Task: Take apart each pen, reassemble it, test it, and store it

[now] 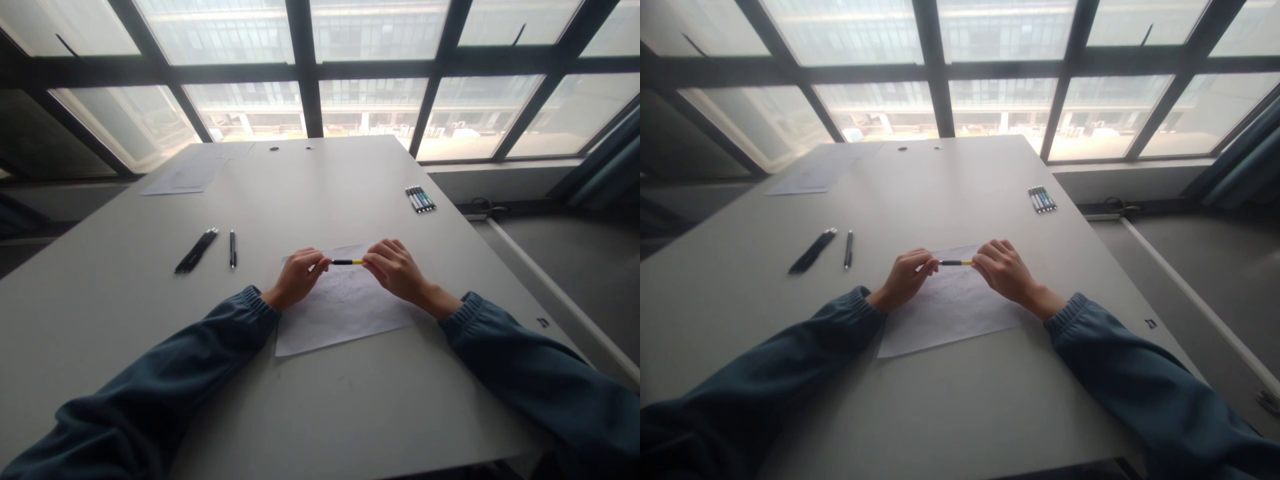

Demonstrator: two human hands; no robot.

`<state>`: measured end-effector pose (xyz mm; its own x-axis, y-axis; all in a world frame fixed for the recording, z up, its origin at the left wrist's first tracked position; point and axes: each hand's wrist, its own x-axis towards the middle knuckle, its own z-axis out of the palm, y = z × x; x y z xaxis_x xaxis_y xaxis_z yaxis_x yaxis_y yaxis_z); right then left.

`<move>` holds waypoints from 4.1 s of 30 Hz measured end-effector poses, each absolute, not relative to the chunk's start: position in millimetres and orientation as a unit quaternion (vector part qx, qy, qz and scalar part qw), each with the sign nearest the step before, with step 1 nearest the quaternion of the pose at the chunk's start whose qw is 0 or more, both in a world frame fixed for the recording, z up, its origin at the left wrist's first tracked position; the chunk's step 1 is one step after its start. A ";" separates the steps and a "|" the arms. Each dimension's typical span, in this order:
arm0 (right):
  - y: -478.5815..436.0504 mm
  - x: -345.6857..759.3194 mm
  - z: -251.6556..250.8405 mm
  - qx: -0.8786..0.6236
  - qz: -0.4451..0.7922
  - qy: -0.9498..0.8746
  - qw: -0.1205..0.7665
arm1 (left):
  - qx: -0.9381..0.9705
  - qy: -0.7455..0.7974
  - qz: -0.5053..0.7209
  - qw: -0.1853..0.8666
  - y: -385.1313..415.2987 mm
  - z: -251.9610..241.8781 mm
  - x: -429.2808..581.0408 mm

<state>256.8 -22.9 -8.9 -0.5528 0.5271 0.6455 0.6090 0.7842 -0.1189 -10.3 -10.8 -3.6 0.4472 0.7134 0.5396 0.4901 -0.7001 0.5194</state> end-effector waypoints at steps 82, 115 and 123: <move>-6.8 266.2 3.2 -0.323 0.681 -0.328 0.570 | 0.899 0.344 0.258 0.086 -8.5 -12.7 -12.2; -26.4 232.7 -28.5 -0.463 0.377 -0.683 0.421 | 0.920 0.312 0.208 0.117 -10.7 -10.7 -11.2; -25.6 231.8 -26.0 -0.490 0.316 -0.698 0.414 | 0.918 0.313 0.213 0.120 -10.8 -10.1 -10.7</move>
